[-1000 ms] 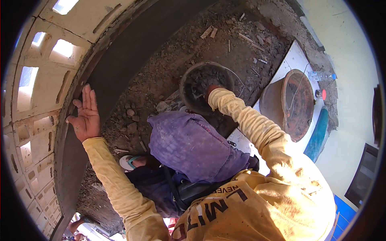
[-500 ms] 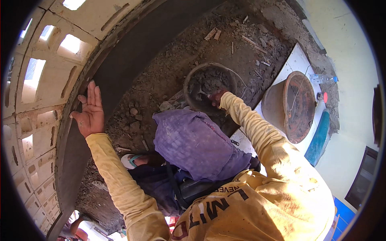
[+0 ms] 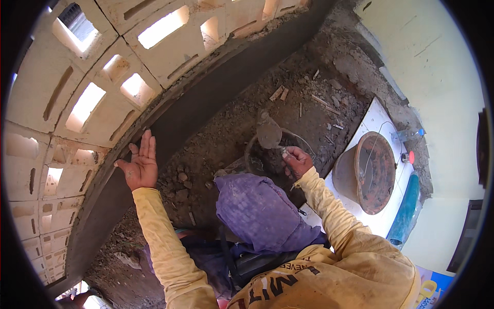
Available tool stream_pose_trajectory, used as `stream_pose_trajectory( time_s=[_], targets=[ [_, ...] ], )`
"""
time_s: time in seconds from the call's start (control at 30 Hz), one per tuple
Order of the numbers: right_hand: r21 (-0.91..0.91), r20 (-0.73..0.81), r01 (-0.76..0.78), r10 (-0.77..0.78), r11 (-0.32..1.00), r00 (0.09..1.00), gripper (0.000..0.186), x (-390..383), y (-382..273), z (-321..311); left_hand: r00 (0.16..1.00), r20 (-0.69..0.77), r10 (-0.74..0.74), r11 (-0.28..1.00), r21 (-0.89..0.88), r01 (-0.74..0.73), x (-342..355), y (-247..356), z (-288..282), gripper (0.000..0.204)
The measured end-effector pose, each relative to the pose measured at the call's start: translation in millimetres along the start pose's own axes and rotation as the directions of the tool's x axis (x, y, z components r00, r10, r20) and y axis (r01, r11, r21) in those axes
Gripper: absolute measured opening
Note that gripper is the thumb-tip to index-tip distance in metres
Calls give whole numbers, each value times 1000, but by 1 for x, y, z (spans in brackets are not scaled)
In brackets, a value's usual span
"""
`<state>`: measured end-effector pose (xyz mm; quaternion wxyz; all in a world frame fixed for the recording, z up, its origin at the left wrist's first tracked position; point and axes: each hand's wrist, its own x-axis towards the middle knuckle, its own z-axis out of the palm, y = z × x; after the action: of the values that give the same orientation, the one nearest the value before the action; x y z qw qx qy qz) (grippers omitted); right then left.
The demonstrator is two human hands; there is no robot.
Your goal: Apply plaster to a wall section and smooth it using a trowel and straight edge.
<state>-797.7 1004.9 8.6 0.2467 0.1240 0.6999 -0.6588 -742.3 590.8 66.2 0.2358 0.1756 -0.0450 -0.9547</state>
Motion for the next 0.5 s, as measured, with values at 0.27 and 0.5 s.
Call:
stream_pose_trajectory(
  time_s=[0.27, 0.5],
  targets=[
    [88, -16, 546, -547, 833, 837, 33, 59, -64, 96, 1000, -9, -3, 995, -98, 2, -1, 0, -4, 68],
    [-175, -71, 811, -829, 558, 555, 36, 136, -57, 148, 1000, 22, -10, 994, -110, 12, -2, 0, -2, 68]
  ],
)
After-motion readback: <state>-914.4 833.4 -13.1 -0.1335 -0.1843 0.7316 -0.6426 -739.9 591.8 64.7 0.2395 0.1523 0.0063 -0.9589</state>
